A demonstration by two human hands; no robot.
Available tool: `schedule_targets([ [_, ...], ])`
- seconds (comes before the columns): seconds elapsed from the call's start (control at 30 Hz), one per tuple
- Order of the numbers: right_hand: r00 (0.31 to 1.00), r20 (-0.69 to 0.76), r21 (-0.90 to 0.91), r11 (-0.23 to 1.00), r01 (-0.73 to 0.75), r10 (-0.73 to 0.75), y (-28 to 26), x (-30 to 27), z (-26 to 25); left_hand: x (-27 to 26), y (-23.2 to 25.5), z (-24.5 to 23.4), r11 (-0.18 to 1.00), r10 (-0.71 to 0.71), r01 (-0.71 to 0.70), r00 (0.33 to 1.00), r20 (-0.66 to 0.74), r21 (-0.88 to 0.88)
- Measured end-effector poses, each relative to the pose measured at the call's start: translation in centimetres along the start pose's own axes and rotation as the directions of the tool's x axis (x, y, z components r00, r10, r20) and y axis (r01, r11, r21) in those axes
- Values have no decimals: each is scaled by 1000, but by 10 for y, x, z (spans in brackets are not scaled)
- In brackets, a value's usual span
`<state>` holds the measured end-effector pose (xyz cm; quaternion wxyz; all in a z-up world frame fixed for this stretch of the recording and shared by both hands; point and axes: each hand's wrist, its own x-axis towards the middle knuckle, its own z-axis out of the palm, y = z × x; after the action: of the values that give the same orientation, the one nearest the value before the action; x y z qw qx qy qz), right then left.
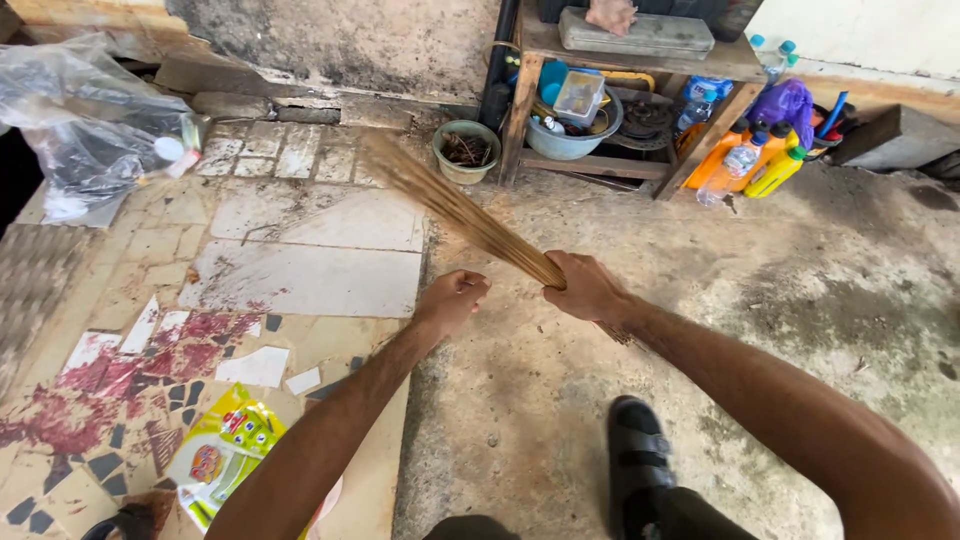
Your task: The recorder is tidying up a messy floor, picking up a broom, sweeping debris, and organizing trash into a bag.
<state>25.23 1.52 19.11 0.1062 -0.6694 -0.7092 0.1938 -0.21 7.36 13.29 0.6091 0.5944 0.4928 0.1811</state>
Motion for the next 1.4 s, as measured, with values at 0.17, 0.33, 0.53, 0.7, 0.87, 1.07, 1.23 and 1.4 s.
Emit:
schedule_targets([
  [0.17,994,89,-12,998,69,-68,4,29,-1,18,-5,-1,999,1,-4,998,-64,-44],
  [0.33,979,111,-40,983,176,-171,46,82,34,57,-13,-2,1000,27,-27,983,-184,1],
  [0.53,938,247,-58,963,264,-243,95,132,57,90,4,-6,974,-31,88,965,-261,208],
  [0.7,872,243,-88,885,456,-425,135,160,54,121,5,3,960,-49,131,949,-312,246],
  [0.87,831,297,-60,859,508,-471,166,181,40,137,28,16,945,-129,214,940,-317,249],
  [1.07,807,319,-83,834,546,-496,180,192,7,178,50,20,950,-154,225,941,-303,215],
  [1.23,792,369,-52,840,540,-486,189,206,2,204,77,16,924,-174,282,911,-374,257],
  [1.4,813,459,-41,906,421,-358,191,207,8,240,69,9,898,-182,319,897,-403,302],
])
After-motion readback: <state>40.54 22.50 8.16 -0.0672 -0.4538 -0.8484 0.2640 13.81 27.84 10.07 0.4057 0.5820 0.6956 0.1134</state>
